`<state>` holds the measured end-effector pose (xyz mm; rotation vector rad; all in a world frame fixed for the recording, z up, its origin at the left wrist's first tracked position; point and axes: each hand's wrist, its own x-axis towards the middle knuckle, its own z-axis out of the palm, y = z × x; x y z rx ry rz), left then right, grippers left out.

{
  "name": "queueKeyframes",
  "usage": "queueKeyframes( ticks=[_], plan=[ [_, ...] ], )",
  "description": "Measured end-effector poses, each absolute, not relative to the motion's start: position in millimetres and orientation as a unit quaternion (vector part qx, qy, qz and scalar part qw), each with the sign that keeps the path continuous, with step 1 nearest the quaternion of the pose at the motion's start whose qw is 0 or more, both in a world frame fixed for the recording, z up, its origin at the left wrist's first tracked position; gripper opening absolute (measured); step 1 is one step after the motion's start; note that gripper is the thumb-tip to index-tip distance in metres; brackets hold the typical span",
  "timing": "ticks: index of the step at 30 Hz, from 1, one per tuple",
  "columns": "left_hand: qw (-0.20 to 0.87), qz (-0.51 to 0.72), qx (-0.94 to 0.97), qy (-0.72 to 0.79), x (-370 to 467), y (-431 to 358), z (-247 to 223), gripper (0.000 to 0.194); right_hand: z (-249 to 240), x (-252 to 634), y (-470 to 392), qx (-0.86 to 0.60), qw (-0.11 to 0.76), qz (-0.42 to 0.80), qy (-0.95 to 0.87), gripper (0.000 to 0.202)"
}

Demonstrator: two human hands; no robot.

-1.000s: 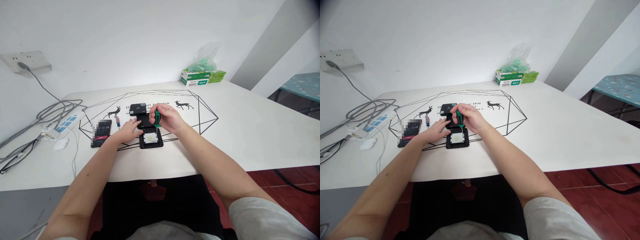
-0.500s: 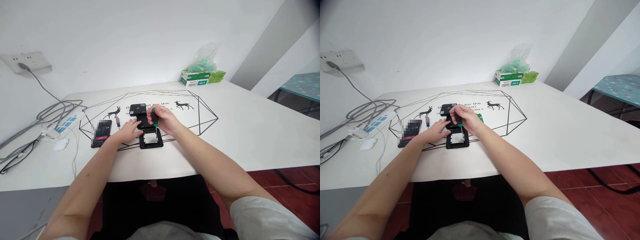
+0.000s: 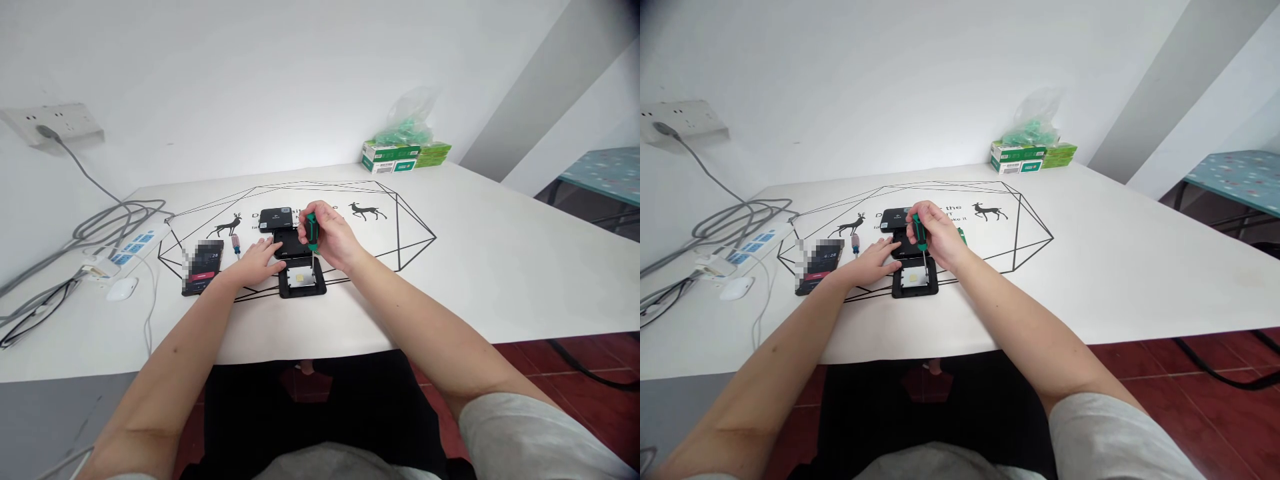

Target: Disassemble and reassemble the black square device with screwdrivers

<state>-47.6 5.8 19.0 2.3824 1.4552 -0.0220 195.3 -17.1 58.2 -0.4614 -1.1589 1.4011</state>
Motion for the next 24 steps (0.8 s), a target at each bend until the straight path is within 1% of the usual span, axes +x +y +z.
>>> queueKeyframes(
  ticks=[5,10,13,16,21,24],
  plan=[
    [0.17,-0.008,0.843,0.51,-46.9,5.9,18.7,0.091,56.6,196.6,-15.4,-0.214,0.594,0.576,-0.519,0.05],
    [0.167,-0.008,0.844,0.51,-47.7,6.2,17.8,0.09,62.5,198.0,-20.4,-0.192,0.563,0.619,-0.513,0.051],
    [0.166,-0.01,0.844,0.51,-48.0,6.3,17.9,0.09,64.6,197.6,-22.3,-0.19,0.551,0.632,-0.51,0.047],
    [0.169,-0.01,0.843,0.51,-48.6,6.3,18.4,0.091,63.4,196.4,-20.8,-0.205,0.568,0.617,-0.504,0.047],
    [0.172,-0.006,0.844,0.508,-50.0,7.0,17.3,0.092,60.0,194.8,-16.2,-0.231,0.628,0.55,-0.5,0.055],
    [0.17,-0.001,0.845,0.507,-50.5,7.7,15.8,0.091,60.3,194.9,-16.3,-0.237,0.636,0.542,-0.496,0.056]
  ],
)
